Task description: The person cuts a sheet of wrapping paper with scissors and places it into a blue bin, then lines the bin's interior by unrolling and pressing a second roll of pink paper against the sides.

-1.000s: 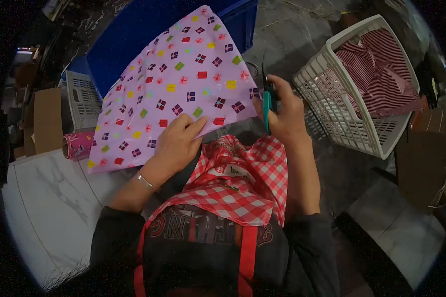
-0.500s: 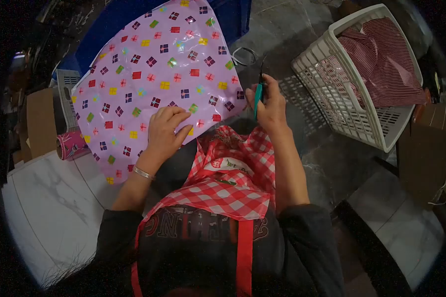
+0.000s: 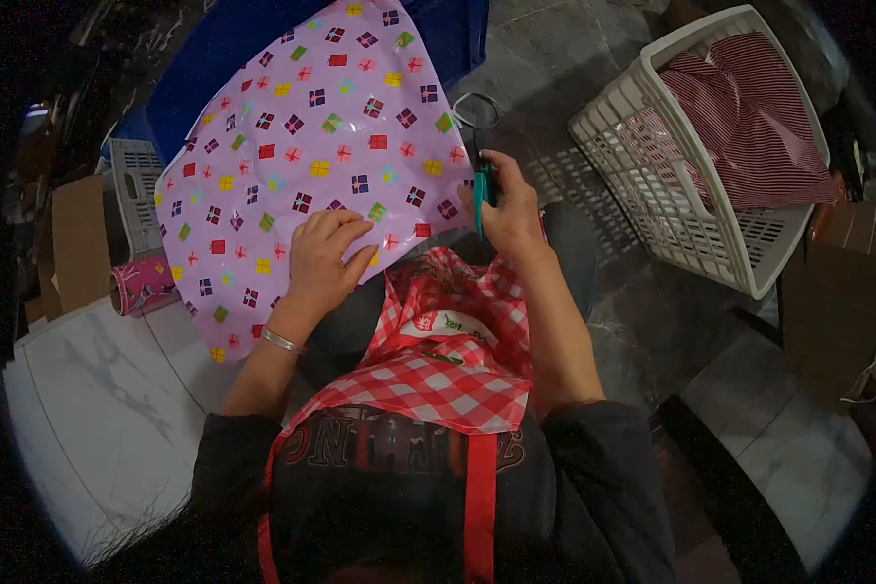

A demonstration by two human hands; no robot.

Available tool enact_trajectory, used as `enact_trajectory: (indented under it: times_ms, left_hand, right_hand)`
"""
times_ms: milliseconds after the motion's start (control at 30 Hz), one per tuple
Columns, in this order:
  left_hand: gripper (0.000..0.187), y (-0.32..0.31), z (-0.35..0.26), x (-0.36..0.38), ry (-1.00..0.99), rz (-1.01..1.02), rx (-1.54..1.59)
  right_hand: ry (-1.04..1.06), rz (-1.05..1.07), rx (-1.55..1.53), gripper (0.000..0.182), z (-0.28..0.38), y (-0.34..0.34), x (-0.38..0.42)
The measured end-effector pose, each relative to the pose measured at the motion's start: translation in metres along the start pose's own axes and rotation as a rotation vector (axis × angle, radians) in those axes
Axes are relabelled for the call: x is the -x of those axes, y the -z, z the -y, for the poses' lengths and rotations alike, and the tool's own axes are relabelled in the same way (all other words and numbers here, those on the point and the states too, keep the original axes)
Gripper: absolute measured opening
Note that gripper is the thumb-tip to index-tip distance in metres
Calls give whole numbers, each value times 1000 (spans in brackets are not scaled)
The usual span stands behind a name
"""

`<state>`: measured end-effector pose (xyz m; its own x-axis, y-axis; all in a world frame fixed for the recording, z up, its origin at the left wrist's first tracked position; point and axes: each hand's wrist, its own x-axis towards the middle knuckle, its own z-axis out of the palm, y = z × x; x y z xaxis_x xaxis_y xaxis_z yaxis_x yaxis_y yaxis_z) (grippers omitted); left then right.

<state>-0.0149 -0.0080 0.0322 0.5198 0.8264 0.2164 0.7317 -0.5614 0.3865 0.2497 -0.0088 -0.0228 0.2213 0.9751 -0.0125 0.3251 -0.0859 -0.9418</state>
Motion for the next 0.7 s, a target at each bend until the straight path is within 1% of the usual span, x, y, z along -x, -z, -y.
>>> enact_trajectory:
  times_ms: [67,133,200,267,300,333,367,400,467,500,533,567,600,633,667,700]
  left_hand:
    - [31,3,-3,-2,2,23,-6]
    - [34,4,-3,-5,-4,52,1]
    - [38,1,-4,-7,-8,82,5]
    - [46,-6,-8,-14,-3,71,107]
    - [46,-7,-15,-18,-3,69,105]
    - [47,-5,-24,-25,67,79,110]
    - [49,-4,-31,-29,137,88,116]
    - [49,-5,-36,-32,140,87,118]
    - [47,-7,-43,-38,196,38,260]
    - [47,-10,-44,-41,198,36,262]
    - [42,-13,-44,-45,132,-7,275]
    - [38,-16,-45,-46,65,-47,286]
    - [38,-20,-44,-44,66,-47,290]
    - [34,-24,-41,-40,160,-86,439]
    - [30,-27,-40,-37,258,-125,587]
    - [30,-27,-39,-37,265,-128,590]
  right_hand:
    - [-6,35,-27,52,2,-3,0]
    - [107,16,124,49,8,-9,-3]
    - [127,18,87,47,24,-9,-5]
    - [151,20,50,46,48,-8,-9]
    - [197,15,27,44,62,-8,-8]
    - [242,12,5,43,74,-8,-8]
    - [196,67,15,42,82,-9,-7]
    - [196,70,17,42,88,-13,-5]
    - [365,57,37,43,97,-21,-3]
    - [370,103,92,44,101,-22,-2]
    - [370,104,94,44,101,-22,-3]
    - [432,132,112,45,99,-22,-3]
    - [493,162,135,45,98,-23,-3]
    - [491,165,138,45,98,-20,-5]
    - [543,161,109,45,100,-12,-9]
    - [598,161,81,45,101,-3,-12]
